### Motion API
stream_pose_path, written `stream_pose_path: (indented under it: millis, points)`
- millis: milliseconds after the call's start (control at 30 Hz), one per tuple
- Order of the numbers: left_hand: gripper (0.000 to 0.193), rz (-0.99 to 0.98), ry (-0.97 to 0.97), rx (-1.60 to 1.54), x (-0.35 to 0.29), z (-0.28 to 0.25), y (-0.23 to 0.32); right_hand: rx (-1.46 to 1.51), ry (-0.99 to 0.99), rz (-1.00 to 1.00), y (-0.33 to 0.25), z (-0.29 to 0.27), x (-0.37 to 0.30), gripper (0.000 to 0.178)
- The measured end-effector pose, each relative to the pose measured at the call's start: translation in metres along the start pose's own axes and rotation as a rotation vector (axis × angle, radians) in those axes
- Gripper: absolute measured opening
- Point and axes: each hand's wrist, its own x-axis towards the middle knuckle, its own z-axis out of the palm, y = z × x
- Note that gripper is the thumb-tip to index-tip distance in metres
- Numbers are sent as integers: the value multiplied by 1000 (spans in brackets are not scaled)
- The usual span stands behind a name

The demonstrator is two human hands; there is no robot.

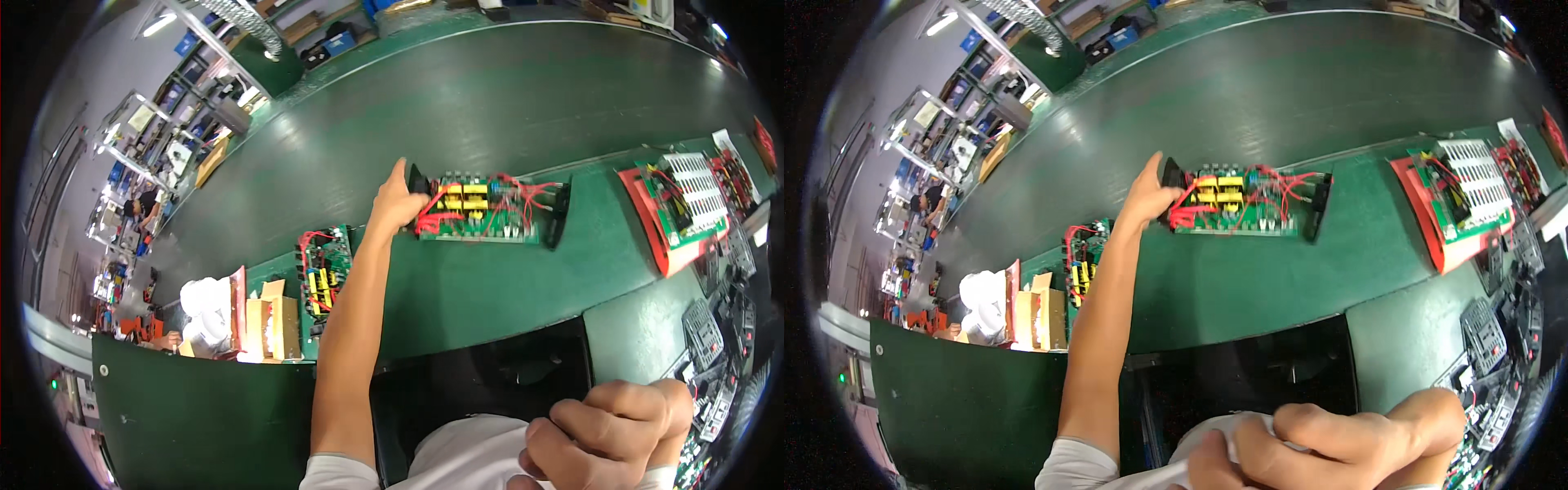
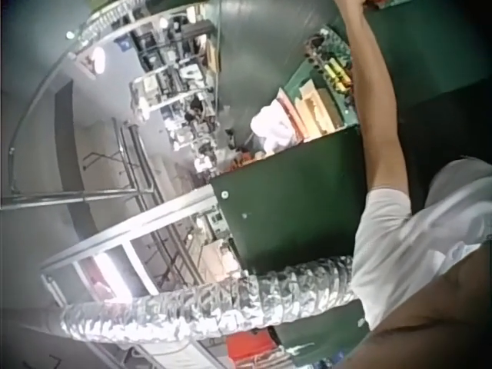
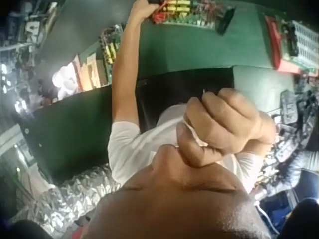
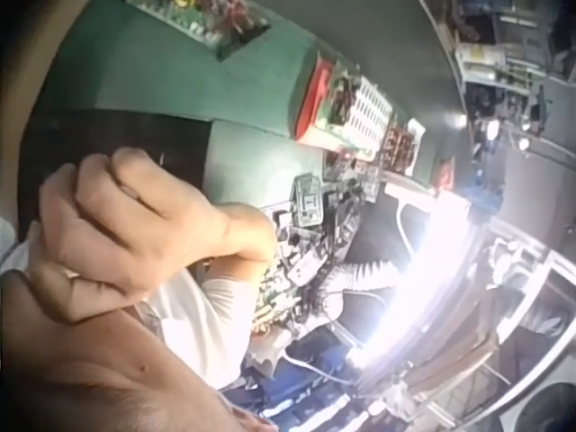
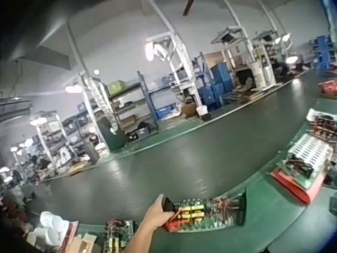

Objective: Assembling and connecting components on a printed circuit board at an industrial workstation.

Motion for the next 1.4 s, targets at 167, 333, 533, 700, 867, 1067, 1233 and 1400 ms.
stream_pose_path:
  millis: [167, 333, 533, 700, 867, 1067, 1233, 1400]
  points:
    - [44, 107, 56, 177, 91, -75, -33, -25, -190, -76, 10, -22, 1, 22]
    - [36, -101, -147, -479, 142, -97, -129, -312, -440, -145, 34, -42, 9, 34]
    - [53, 35, 251, 463, 184, -192, -237, -195, -260, 137, 4, -80, -11, 34]
    - [62, 127, 556, 638, 165, -129, -154, -253, -474, -6, -21, -81, -13, 32]
    - [59, 451, 467, 408, 125, -62, -27, 92, -429, 188, -52, -71, -40, 26]
    - [40, 555, 370, 98, -48, -23, 72, -126, -828, 943, 30, -123, -135, 54]
    - [42, 450, 350, -133, -159, 8, 68, -806, -1108, 1300, 27, -255, -336, 107]
    - [48, 172, 700, 243, -220, -35, -20, -771, -1123, 1473, 52, -222, -346, 109]
